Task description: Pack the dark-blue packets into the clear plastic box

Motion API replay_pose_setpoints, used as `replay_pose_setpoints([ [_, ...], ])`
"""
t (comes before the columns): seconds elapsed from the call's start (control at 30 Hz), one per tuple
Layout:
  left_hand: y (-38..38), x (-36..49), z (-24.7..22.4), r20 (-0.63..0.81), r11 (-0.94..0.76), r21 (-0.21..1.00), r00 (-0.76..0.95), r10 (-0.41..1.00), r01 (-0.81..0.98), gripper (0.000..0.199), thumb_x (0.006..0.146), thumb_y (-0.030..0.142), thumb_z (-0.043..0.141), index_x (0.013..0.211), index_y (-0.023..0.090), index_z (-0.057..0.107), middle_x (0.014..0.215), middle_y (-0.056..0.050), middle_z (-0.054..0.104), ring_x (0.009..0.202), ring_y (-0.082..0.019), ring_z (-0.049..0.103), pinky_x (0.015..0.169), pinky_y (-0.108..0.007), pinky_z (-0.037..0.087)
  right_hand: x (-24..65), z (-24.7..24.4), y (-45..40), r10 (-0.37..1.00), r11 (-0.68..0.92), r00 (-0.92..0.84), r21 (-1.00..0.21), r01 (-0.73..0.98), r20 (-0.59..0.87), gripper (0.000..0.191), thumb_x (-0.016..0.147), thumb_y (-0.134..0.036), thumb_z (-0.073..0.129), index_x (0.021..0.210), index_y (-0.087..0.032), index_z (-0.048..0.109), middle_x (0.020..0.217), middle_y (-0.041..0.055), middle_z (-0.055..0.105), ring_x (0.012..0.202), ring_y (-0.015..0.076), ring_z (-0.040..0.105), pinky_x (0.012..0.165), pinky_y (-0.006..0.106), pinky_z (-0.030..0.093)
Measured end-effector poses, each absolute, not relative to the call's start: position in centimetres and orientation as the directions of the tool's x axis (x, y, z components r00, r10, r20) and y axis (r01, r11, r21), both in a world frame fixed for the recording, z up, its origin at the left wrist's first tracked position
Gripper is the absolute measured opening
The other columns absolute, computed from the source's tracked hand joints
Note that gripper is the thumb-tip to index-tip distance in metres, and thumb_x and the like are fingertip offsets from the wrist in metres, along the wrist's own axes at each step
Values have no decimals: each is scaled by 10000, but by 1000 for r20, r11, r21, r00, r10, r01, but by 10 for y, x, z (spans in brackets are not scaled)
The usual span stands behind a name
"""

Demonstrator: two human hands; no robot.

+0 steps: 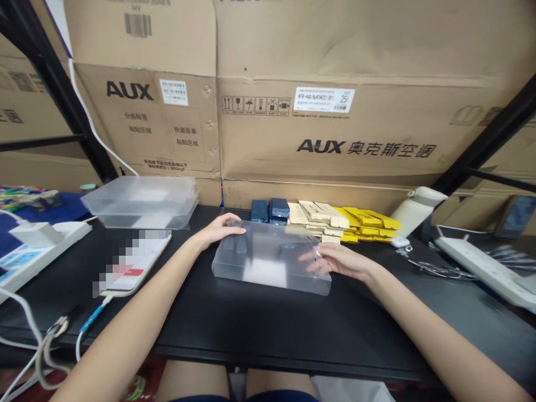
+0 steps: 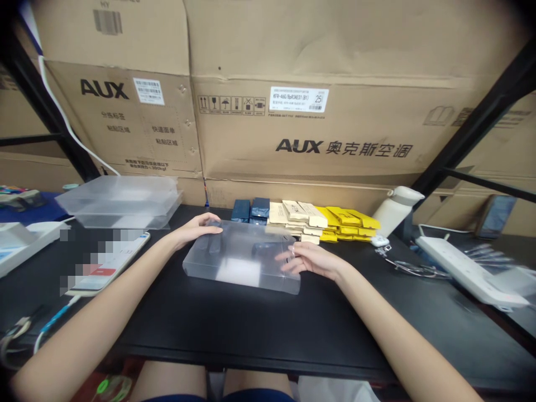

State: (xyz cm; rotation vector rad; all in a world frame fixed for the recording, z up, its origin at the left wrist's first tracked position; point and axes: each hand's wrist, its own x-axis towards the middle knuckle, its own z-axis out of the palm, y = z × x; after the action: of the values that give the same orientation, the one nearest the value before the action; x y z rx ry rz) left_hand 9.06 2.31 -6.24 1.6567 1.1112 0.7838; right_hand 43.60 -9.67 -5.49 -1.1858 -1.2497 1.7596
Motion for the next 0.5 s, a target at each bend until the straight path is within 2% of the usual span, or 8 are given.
replay_pose_setpoints([
  [0.1, 22, 92, -62, 18, -151, 941, 400, 916, 304, 511, 582, 479, 813, 983, 208, 648, 936, -10, 610, 929, -199, 570, 827, -300, 423, 439, -55, -96, 835, -363, -476, -926, -102, -275, 122, 909, -242, 606, 861, -131, 589, 1256, 187, 654, 912, 223, 745, 675, 248, 617],
  [0.2, 20, 93, -62, 36, -174, 942, 429, 903, 287, 486, 591, 455, 810, 975, 206, 646, 975, -16, 605, 984, -205, 557, 866, -303, 413, 443, -53, -96, 792, -399, -559, -902, -168, -246, 67, 893, -185, 604, 947, -144, 598, 1331, 178, 606, 1017, 224, 715, 724, 242, 603],
  [0.3, 20, 94, -61, 33, -172, 944, 438, 898, 283, 496, 590, 455, 809, 982, 204, 639, 980, -17, 601, 989, -207, 554, 875, -308, 410, 444, -49, -98, 778, -400, -578, -904, -152, -248, 167, 885, -176, 605, 1052, -169, 608, 1351, 157, 595, 1108, 239, 674, 803, 287, 590],
  [0.5, 19, 95, -61, 30, -180, 936, 439, 898, 304, 514, 593, 478, 805, 995, 206, 637, 972, -20, 608, 979, -215, 565, 863, -317, 419, 444, -49, -102, 781, -383, -564, -919, -94, -268, 261, 865, -259, 659, 1120, -214, 624, 1357, 127, 597, 1168, 236, 637, 945, 352, 526],
])
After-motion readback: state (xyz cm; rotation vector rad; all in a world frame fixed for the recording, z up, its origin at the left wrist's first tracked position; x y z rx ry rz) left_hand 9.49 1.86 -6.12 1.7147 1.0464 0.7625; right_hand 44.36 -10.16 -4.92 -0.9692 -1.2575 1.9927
